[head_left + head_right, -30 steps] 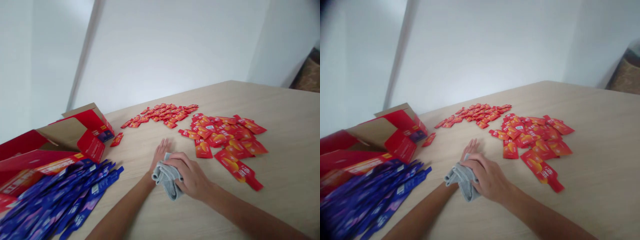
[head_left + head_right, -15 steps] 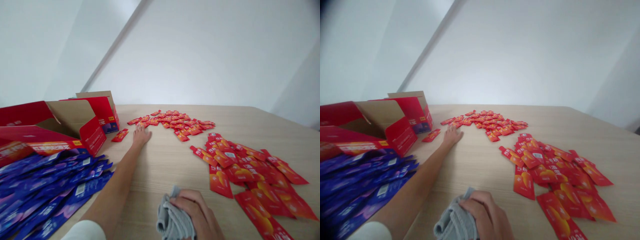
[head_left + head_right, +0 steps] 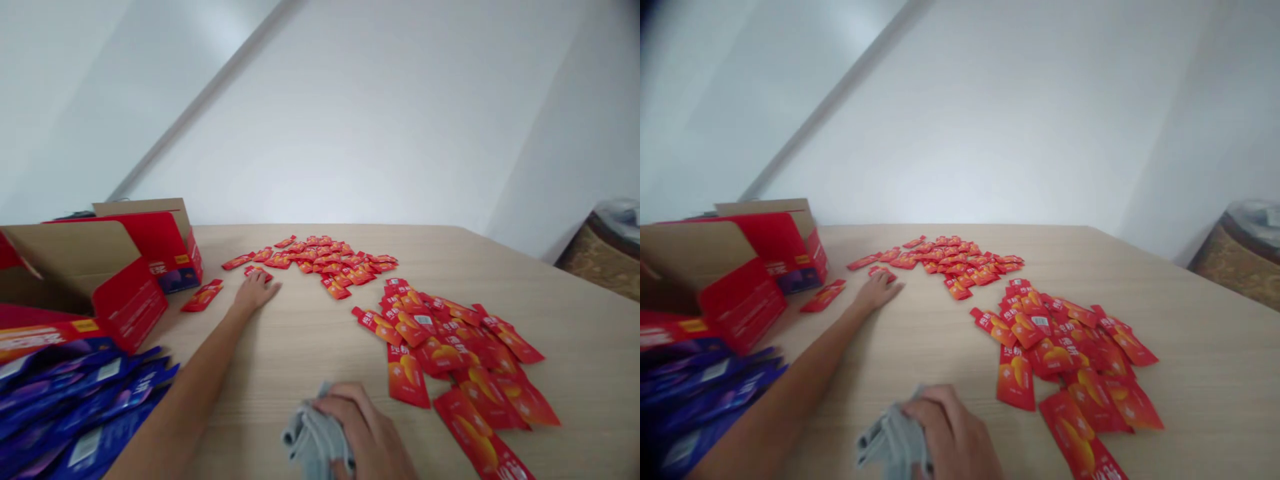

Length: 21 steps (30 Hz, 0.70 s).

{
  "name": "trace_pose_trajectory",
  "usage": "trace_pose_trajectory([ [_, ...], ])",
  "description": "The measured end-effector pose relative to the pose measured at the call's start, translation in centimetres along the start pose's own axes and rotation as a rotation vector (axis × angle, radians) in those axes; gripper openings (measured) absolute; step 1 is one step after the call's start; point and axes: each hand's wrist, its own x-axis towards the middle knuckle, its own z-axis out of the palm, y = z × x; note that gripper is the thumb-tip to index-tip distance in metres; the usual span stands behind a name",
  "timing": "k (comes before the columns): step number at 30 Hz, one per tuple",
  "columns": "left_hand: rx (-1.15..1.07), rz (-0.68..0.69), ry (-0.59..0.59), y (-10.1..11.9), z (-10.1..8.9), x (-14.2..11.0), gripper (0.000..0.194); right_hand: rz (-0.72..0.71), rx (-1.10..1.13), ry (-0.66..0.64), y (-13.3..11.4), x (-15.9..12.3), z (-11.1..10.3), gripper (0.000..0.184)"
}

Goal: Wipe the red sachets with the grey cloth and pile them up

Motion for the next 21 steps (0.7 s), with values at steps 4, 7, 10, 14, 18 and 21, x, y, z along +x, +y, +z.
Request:
trace_pose_trajectory([
  [4, -0.002, 0.17, -0.046, 2.1, -1.1, -7.0, 0.047, 0.02, 0.025, 0.139, 0.8, 0.5, -1.7, 0.04],
  [7, -0.029, 0.334, -0.101, 4.5, -3.0, -14.8, 0.059, 0.046, 0.012, 0.245, 1.8, 0.7, -2.0, 0.033],
  [10, -0.062, 0.496, -0.174, 7.0, -6.4, -24.0, 0.065, 0.07, 0.002, 0.323, 2.8, 0.9, -1.8, 0.03],
  [14, -0.069, 0.657, -0.229, 9.3, -10.7, -34.1, 0.068, 0.093, -0.004, 0.367, 3.4, 1.0, -1.8, 0.03],
  [18, 0.062, 0.803, -0.143, 9.9, -11.7, -38.0, 0.072, 0.09, -0.017, 0.333, 3.4, 1.1, -2.0, 0.031],
  [21, 0.17, 0.867, -0.034, 10.0, -11.2, -38.3, 0.073, 0.074, -0.032, 0.313, 3.6, 1.0, -1.9, 0.03],
])
